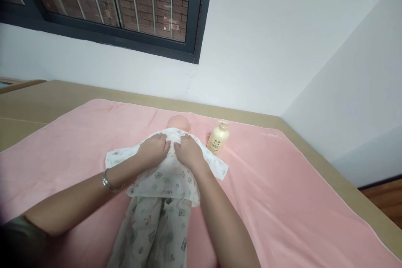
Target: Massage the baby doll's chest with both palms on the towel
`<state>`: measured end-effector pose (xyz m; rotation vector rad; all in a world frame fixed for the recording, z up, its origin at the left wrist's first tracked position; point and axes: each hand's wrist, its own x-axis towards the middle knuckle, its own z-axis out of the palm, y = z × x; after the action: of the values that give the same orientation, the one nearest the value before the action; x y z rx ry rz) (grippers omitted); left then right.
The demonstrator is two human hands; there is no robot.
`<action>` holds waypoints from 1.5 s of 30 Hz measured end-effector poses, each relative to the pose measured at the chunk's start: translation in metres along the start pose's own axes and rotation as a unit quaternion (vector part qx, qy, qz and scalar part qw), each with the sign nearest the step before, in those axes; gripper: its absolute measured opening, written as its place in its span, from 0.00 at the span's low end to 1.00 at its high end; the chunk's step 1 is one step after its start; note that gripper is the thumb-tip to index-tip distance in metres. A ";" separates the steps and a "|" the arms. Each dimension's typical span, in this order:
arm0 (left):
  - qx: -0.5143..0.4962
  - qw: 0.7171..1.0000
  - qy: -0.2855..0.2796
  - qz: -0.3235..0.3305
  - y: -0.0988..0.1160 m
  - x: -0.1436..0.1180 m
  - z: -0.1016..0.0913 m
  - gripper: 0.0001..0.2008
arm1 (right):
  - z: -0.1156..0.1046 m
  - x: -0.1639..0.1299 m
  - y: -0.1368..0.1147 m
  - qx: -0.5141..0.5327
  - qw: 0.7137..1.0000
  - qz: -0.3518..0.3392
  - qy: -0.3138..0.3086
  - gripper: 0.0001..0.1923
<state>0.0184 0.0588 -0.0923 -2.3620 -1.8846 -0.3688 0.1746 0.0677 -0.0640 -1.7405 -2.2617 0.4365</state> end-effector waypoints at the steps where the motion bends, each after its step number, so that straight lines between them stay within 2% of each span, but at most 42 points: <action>1: 0.014 1.000 0.005 0.008 0.003 -0.004 0.001 0.24 | 0.001 0.002 0.002 0.008 1.000 -0.005 0.005 0.20; 5: 0.047 0.998 0.012 0.050 0.013 -0.021 0.005 0.25 | 0.005 0.007 0.008 0.016 1.000 -0.015 0.020 0.21; 8: 0.037 0.998 0.008 0.058 0.013 -0.021 0.004 0.24 | 0.010 0.007 0.008 0.004 0.999 -0.013 0.035 0.22; 12: -0.028 0.999 0.013 0.039 0.004 -0.008 0.005 0.24 | 0.017 0.006 0.005 -0.029 0.998 -0.007 0.049 0.26; 17: -0.112 0.992 0.052 0.001 -0.002 0.005 0.024 0.26 | 0.017 0.006 0.003 -0.047 0.998 -0.002 0.037 0.28; 22: -0.133 0.988 0.080 -0.004 -0.003 0.005 0.037 0.25 | 0.015 -0.003 -0.011 -0.090 0.995 0.017 0.033 0.25; 29: -0.141 0.988 0.069 -0.003 -0.004 0.005 0.035 0.25 | 0.018 -0.011 -0.023 -0.155 0.987 -0.011 0.039 0.24; 33: -0.130 0.990 0.058 -0.009 0.000 0.001 0.032 0.25 | 0.018 -0.008 -0.019 -0.126 0.991 0.009 0.047 0.25; 39: -0.082 0.992 0.092 0.014 0.004 -0.007 0.030 0.25 | 0.009 0.006 0.006 -0.022 0.999 -0.027 0.027 0.22; 42: -0.107 0.993 0.055 0.014 -0.003 0.001 0.025 0.25 | 0.006 0.006 0.006 -0.011 0.999 -0.026 0.017 0.22; 45: -0.146 0.989 -0.011 -0.002 -0.011 0.011 0.021 0.26 | 0.012 -0.005 -0.013 -0.048 0.998 -0.006 0.040 0.24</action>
<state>0.0131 0.0765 -0.1101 -2.5496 -1.9643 -0.6643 0.1595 0.0584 -0.0700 -1.7554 -2.2710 0.2547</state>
